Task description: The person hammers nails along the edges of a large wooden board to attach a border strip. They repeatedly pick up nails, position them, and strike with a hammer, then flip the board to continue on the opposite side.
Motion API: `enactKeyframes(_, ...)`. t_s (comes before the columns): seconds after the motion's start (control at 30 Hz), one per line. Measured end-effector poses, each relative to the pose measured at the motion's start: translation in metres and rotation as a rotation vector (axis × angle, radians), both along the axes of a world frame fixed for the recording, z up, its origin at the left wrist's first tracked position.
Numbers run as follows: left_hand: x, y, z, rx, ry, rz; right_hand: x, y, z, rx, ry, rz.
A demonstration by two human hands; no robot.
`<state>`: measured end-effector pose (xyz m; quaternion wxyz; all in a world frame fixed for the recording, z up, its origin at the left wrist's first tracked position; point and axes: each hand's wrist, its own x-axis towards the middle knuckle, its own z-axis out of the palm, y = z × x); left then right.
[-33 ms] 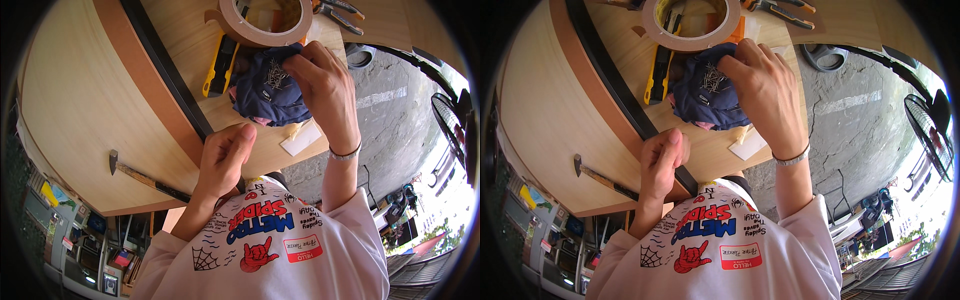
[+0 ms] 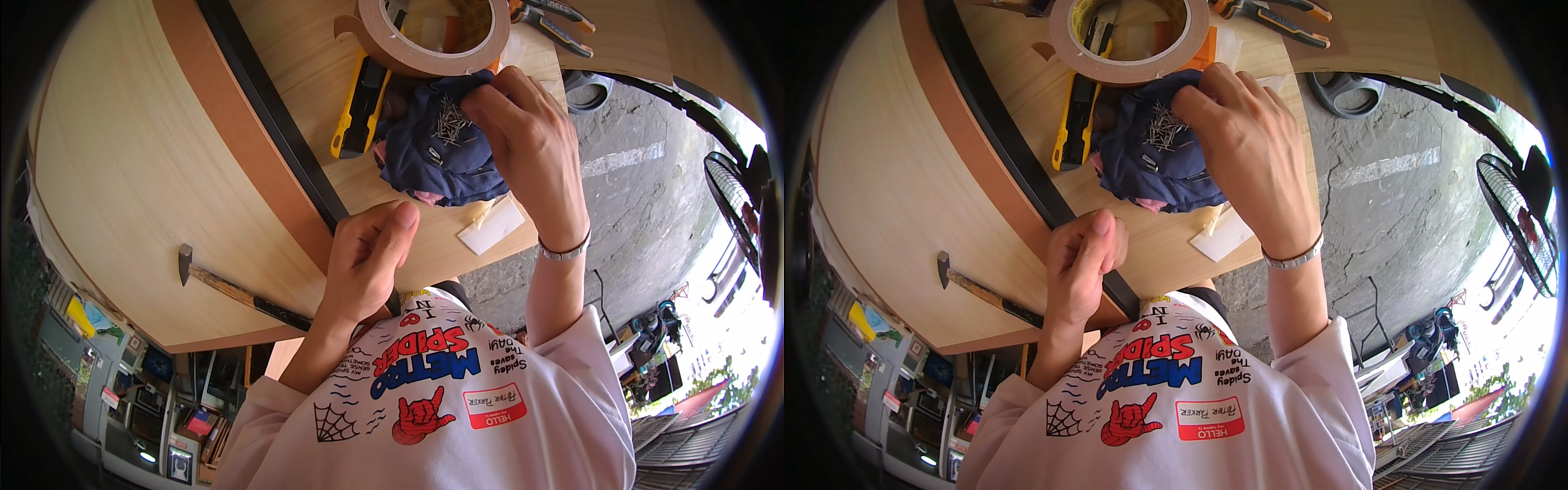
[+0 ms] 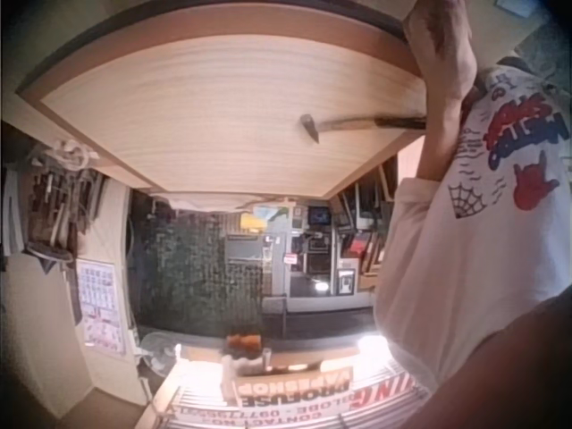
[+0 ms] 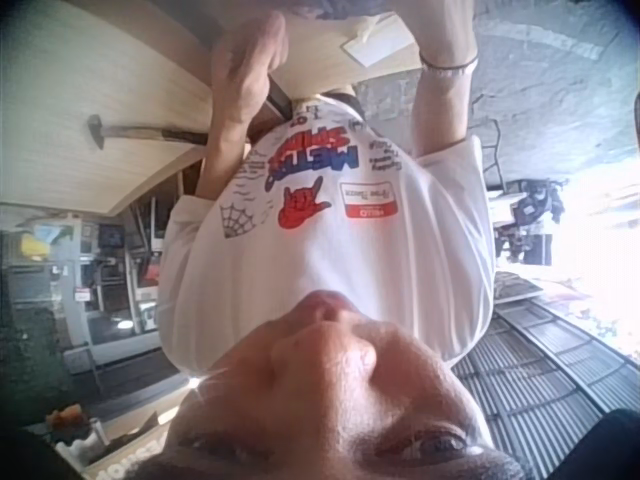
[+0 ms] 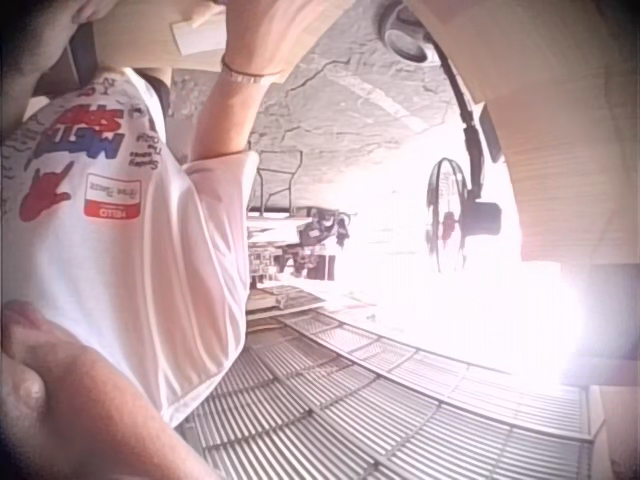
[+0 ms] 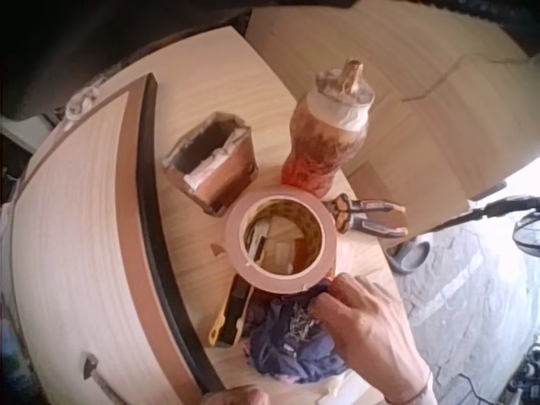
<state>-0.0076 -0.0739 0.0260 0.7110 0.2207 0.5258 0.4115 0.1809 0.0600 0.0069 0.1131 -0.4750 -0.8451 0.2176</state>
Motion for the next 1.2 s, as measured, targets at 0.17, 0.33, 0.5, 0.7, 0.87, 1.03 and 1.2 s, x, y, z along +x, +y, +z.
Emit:
enactKeyframes(0.17,0.001,0.001,-0.001,0.040,0.011,-0.018,-0.002,0.002,-0.003,-0.029,0.014,0.013)
enactKeyframes(0.33,0.001,0.000,0.000,0.019,0.052,-0.025,-0.001,-0.001,-0.004,-0.052,0.044,-0.008)
enactKeyframes(0.5,-0.002,-0.003,-0.002,0.017,0.001,-0.015,-0.001,-0.001,-0.003,-0.046,0.066,-0.009)
enactKeyframes(0.7,-0.003,-0.005,-0.003,0.023,-0.011,-0.013,-0.002,0.001,0.000,-0.016,0.063,0.030)
enactKeyframes(0.87,-0.003,-0.005,0.002,-0.002,-0.016,0.002,-0.004,0.003,-0.002,-0.018,0.039,0.053)
enactKeyframes(1.03,-0.016,-0.030,0.026,-0.018,0.031,0.052,-0.007,0.006,-0.001,-0.001,0.018,0.085)
enactKeyframes(1.2,-0.079,-0.098,0.045,0.169,0.271,0.318,-0.004,0.004,0.004,-0.087,0.046,0.037)
